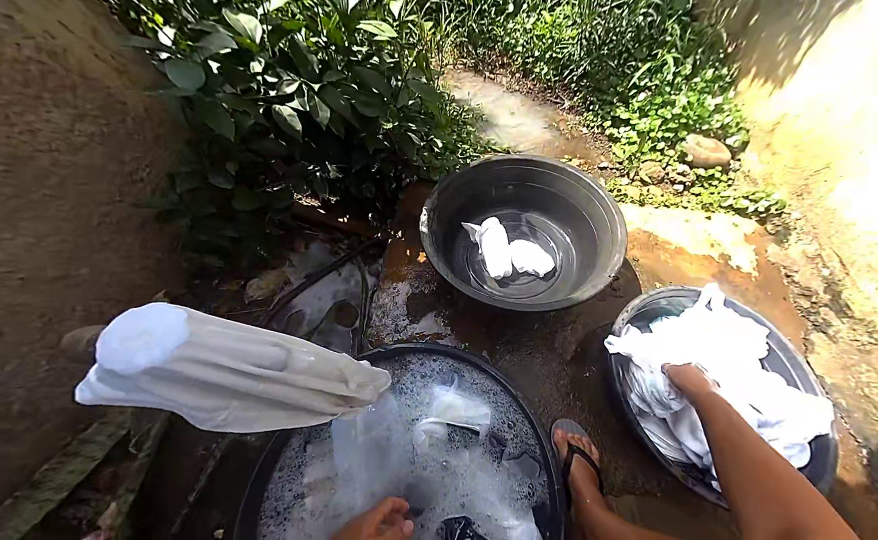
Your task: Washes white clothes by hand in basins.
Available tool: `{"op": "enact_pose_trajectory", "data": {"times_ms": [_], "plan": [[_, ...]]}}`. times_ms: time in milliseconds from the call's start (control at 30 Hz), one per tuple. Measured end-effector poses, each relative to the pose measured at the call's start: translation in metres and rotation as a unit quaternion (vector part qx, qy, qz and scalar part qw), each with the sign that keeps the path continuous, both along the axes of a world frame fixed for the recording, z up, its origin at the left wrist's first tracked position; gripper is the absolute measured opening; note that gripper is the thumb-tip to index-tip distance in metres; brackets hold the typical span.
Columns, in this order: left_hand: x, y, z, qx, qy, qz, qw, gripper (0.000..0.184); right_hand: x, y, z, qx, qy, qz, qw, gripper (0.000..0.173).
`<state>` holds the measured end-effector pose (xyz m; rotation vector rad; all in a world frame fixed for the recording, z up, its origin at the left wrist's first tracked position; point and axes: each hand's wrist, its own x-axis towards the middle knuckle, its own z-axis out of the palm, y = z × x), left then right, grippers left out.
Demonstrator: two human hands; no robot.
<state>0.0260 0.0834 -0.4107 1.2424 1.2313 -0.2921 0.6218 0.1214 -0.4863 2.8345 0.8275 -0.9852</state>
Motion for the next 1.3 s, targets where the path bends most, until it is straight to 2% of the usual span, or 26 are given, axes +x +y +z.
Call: {"op": "enact_pose_trajectory", "data": {"times_ms": [100, 200, 233, 300, 400, 467, 533, 567, 633, 700, 767, 833, 900, 967, 1000, 1067, 1100, 1167, 1200, 1233, 1300], "plan": [[0.006, 0.0, 0.01, 0.012, -0.015, -0.009, 1.0, 0.051, 0.004, -0.002, 0.098, 0.075, 0.032, 0.055, 0.995, 0.034], [0.006, -0.006, 0.017, 0.024, -0.038, -0.027, 0.999, 0.05, -0.006, -0.025, 0.193, 0.186, 0.079, 0.122, 0.972, 0.016], [0.005, -0.008, 0.018, 0.028, -0.049, -0.032, 0.998, 0.05, -0.016, -0.036, 0.219, 0.217, 0.105, 0.141, 0.96, 0.015], [0.003, -0.013, 0.023, 0.033, -0.077, -0.019, 0.996, 0.049, -0.05, -0.06, 0.265, 0.265, 0.172, 0.167, 0.934, 0.027], [-0.001, -0.023, 0.042, 0.055, -0.119, 0.049, 0.99, 0.051, -0.126, -0.083, 0.29, 0.309, 0.292, 0.224, 0.877, 0.036], [-0.006, -0.032, 0.055, 0.092, -0.135, 0.127, 0.978, 0.053, -0.184, -0.086, 0.272, 0.291, 0.395, 0.261, 0.831, 0.039], [-0.014, -0.04, 0.059, 0.102, -0.144, 0.248, 0.952, 0.053, -0.234, -0.081, 0.223, 0.235, 0.477, 0.282, 0.798, 0.039], [-0.019, -0.043, 0.057, 0.085, -0.15, 0.324, 0.93, 0.055, -0.26, -0.078, 0.196, 0.207, 0.487, 0.289, 0.798, 0.037], [-0.027, -0.049, 0.045, 0.05, -0.16, 0.456, 0.874, 0.063, -0.307, -0.071, 0.144, 0.153, 0.458, 0.326, 0.813, 0.042], [-0.026, -0.059, 0.014, 0.072, -0.14, 0.503, 0.85, 0.063, -0.344, -0.063, 0.089, 0.132, 0.379, 0.428, 0.81, 0.051], [-0.016, -0.071, -0.043, 0.171, -0.117, 0.447, 0.87, 0.053, -0.379, -0.062, 0.044, 0.137, 0.283, 0.49, 0.813, 0.048], [0.005, -0.084, -0.092, 0.275, -0.063, 0.358, 0.89, 0.063, -0.406, -0.07, 0.012, 0.122, 0.212, 0.495, 0.833, 0.045], [0.025, -0.094, -0.123, 0.357, 0.025, 0.27, 0.894, 0.081, -0.422, -0.077, -0.01, 0.084, 0.18, 0.487, 0.851, 0.044], [0.035, -0.097, -0.138, 0.409, 0.124, 0.185, 0.885, 0.081, -0.425, -0.087, -0.028, 0.038, 0.162, 0.483, 0.859, 0.044], [0.037, -0.096, -0.141, 0.405, 0.147, 0.146, 0.89, 0.076, -0.424, -0.092, -0.035, 0.009, 0.151, 0.492, 0.857, 0.045], [0.038, -0.081, -0.143, 0.295, 0.157, 0.095, 0.938, 0.055, -0.425, -0.095, -0.052, -0.057, 0.144, 0.51, 0.846, 0.049], [0.037, -0.078, -0.146, 0.246, 0.155, 0.115, 0.95, 0.049, -0.425, -0.097, -0.057, -0.095, 0.145, 0.518, 0.838, 0.048], [0.033, -0.077, -0.148, 0.176, 0.13, 0.245, 0.944, 0.05, -0.429, -0.092, -0.046, -0.124, 0.153, 0.546, 0.814, 0.042], [0.027, -0.08, -0.137, 0.121, 0.148, 0.231, 0.954, 0.051, -0.429, -0.085, -0.029, -0.108, 0.165, 0.554, 0.809, 0.04], [0.019, -0.087, -0.121, 0.05, 0.162, 0.174, 0.97, 0.051, -0.424, -0.079, -0.008, -0.049, 0.195, 0.539, 0.818, 0.038], [0.01, -0.103, -0.108, 0.069, 0.163, 0.106, 0.979, 0.047, -0.402, -0.076, 0.035, 0.168, 0.344, 0.382, 0.841, 0.034]]}}
